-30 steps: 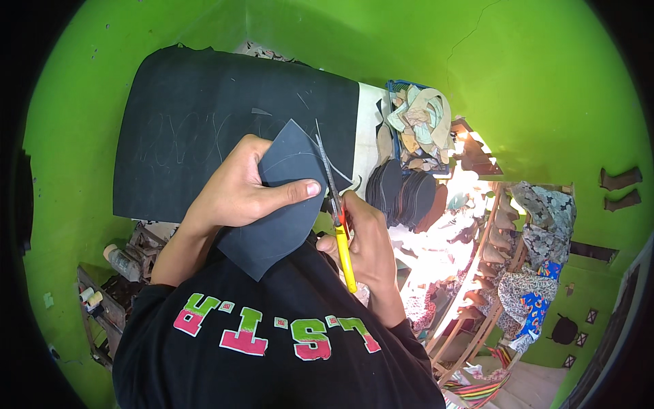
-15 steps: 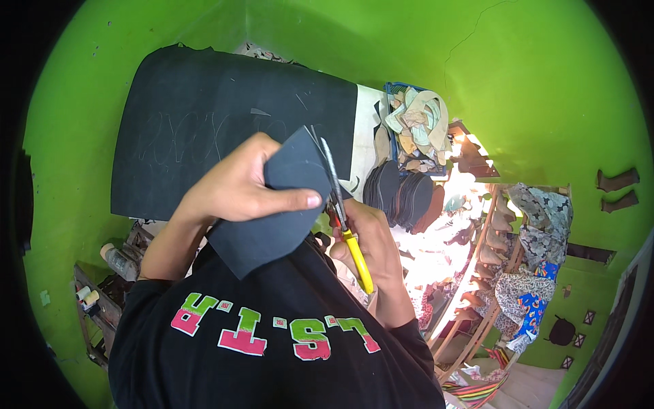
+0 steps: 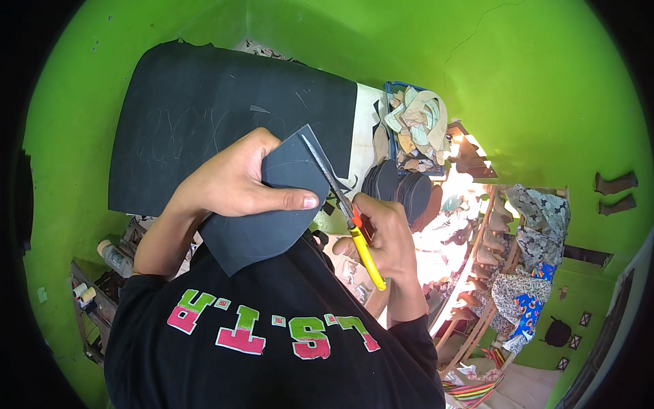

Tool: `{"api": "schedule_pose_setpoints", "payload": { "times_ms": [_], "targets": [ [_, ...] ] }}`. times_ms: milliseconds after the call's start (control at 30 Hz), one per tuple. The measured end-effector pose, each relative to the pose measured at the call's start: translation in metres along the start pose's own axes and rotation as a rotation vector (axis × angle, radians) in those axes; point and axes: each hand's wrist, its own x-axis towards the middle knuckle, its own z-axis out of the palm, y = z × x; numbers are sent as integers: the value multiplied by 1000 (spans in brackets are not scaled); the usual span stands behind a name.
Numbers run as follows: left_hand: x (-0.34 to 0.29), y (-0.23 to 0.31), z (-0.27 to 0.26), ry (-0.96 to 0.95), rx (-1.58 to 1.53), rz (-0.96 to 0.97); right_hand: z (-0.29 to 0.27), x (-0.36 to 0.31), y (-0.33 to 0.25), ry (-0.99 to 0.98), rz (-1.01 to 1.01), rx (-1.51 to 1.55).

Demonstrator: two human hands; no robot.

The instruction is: Cutting out shapes from a large sheet of black synthetic material using scissors.

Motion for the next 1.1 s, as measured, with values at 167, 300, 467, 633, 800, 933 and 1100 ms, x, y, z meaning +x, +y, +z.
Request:
{"api": "schedule_pose_setpoints", "payload": {
  "times_ms": [167,300,467,633,800,933,1100],
  "targets": [
    [2,-43,-53,-265,-490,87,4,7,4,122,-3,-5],
    [2,-105,-21,-304,-1357,493,31,25,16,431,53,200],
    [32,-100,41,-11,-1219,837,64,45,8,595,92,335],
    [44,-57,51,644,-795,478,74,43,6,542,32,244],
    [50,-43,67,700,-648,463,77,37,-11,623,-18,359],
    [50,-36,75,742,-602,595,72,33,-15,555,-44,348],
    [35,-27,76,791,-191,605,58,29,-22,540,-63,398]
  ]
}}
